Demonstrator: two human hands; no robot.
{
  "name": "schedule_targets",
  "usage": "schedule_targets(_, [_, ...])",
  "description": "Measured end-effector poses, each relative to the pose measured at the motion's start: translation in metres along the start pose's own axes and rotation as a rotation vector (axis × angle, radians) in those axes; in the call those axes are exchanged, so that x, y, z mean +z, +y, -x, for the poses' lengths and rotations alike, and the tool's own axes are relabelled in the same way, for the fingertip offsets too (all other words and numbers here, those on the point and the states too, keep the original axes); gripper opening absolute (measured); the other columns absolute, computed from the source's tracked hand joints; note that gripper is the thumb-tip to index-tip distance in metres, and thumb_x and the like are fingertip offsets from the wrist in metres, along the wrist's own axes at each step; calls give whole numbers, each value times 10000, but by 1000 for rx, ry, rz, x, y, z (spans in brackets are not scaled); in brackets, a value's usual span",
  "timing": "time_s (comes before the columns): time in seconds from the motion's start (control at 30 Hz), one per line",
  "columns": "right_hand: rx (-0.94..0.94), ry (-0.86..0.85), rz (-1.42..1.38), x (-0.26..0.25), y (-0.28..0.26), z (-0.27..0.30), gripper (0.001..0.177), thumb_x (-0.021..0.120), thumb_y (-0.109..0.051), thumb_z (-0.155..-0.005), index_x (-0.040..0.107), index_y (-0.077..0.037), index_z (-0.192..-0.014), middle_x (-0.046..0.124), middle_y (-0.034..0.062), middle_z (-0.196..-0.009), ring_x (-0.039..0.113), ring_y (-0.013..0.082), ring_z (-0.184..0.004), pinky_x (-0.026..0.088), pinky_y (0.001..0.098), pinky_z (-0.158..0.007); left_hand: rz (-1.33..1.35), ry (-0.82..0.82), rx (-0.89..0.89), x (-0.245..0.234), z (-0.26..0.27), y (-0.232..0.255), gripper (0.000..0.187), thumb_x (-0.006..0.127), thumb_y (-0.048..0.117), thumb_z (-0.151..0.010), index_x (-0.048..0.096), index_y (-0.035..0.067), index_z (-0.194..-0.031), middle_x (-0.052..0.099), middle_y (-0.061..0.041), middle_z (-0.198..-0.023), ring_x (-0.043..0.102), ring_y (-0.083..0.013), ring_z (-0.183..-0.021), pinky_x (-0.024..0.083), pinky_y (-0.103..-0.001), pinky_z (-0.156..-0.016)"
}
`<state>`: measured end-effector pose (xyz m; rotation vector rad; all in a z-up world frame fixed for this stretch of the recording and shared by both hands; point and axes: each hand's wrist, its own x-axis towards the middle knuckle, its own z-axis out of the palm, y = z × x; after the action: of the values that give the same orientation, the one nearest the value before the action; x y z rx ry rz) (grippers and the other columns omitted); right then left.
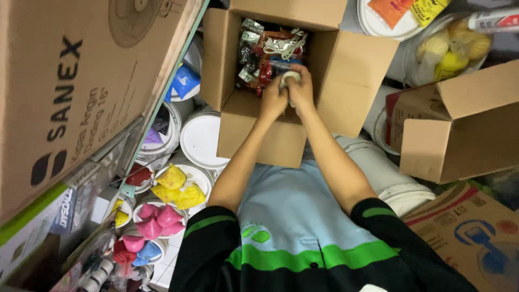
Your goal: The person wipes a white electrical plug and its attached cord with a white cloth. They repeatedly move the item between a cardboard box and a display shelf, cleaning it multiple times in a cluttered storage area.
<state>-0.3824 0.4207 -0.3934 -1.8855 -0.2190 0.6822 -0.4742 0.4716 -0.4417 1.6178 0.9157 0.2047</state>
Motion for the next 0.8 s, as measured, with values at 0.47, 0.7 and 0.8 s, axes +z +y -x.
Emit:
schedule_targets(0.47, [-21, 23, 576, 61, 58, -131, 854, 694, -20, -768, 427, -146, -1570, 345, 350, -1504, 287, 518, -1378, 341, 483, -1155, -718, -19, 204, 11, -157, -87, 684, 675, 48, -778, 549, 146, -1443, 392, -189, -1551, 330, -463, -1427, 323, -555, -1158])
schedule_targets(0.7, [41, 31, 486, 65, 102, -138, 690, 786, -132, -767, 570, -150, -1422, 599, 221, -1385, 500, 413, -1319, 415, 419, -1117, -867, -190, 137, 27, -175, -101, 436, 601, 116, -953, 610, 105, -1389, 504, -178, -1445, 455, -395, -1349, 395, -561, -1085])
schedule_targets(0.8, [-33, 60, 355, 67, 119, -139, 665, 799, -118, -785, 553, -83, -1402, 623, 237, -1335, 580, 373, -1259, 455, 400, -1058, -1085, -180, 173, 31, -177, -107, 383, 585, 144, -942, 637, 45, -1308, 561, -176, -1337, 497, -350, -1281, 408, -559, -1084])
